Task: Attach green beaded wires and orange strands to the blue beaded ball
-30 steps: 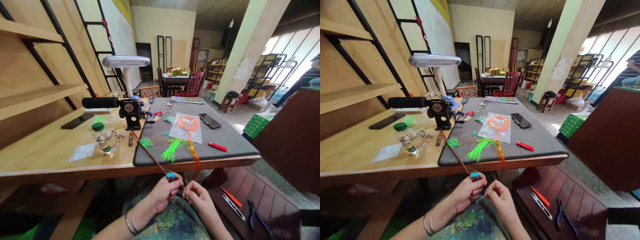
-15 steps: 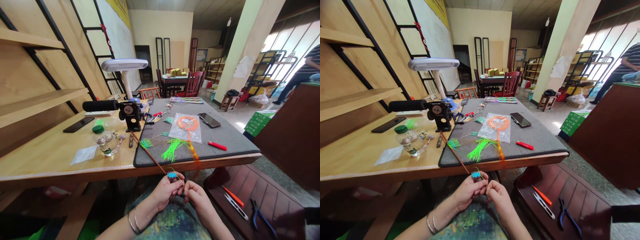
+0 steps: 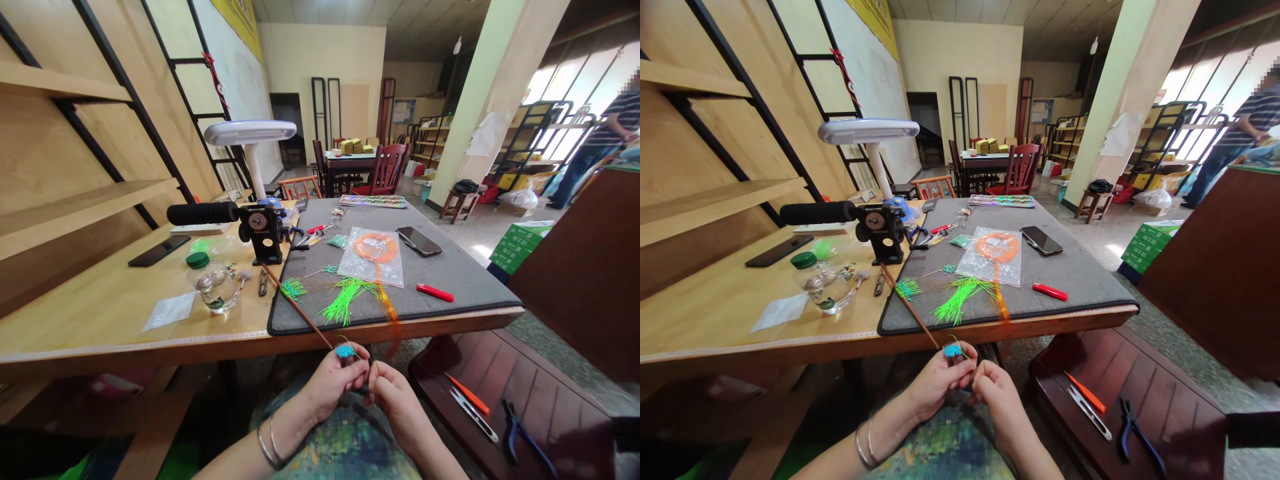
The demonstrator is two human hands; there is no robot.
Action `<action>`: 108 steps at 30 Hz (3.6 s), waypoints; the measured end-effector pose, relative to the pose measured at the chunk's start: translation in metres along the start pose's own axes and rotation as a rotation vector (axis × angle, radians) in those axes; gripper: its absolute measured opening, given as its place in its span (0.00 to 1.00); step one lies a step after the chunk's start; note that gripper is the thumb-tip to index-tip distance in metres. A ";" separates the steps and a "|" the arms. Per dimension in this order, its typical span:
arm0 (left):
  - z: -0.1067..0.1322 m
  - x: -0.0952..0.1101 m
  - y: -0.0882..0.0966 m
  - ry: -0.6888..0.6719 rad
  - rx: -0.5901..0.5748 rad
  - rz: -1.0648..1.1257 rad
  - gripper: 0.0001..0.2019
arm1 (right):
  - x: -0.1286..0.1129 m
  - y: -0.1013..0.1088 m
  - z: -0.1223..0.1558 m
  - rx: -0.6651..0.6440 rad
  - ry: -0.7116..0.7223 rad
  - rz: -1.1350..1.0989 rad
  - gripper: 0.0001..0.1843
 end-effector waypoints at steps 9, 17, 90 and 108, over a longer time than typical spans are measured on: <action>0.000 -0.001 0.002 -0.014 0.000 -0.021 0.14 | 0.004 0.001 -0.003 0.002 0.000 0.007 0.02; 0.001 0.001 0.000 -0.011 0.000 -0.025 0.15 | 0.004 0.001 -0.003 0.013 -0.011 -0.005 0.02; 0.003 0.005 0.000 -0.036 -0.020 -0.134 0.12 | 0.003 -0.002 -0.003 0.018 -0.035 -0.050 0.03; 0.000 0.003 0.001 -0.033 -0.029 -0.058 0.15 | 0.005 -0.001 -0.004 0.001 -0.047 -0.046 0.03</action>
Point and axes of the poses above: each hand's wrist, its own z-axis away from the middle knuckle, its own y-axis out of the back of the hand, x = y × z, the point moved 6 cm from there along -z, towards the middle knuckle, and after that the axes turned 1 degree about -y, right-handed, at the moved point
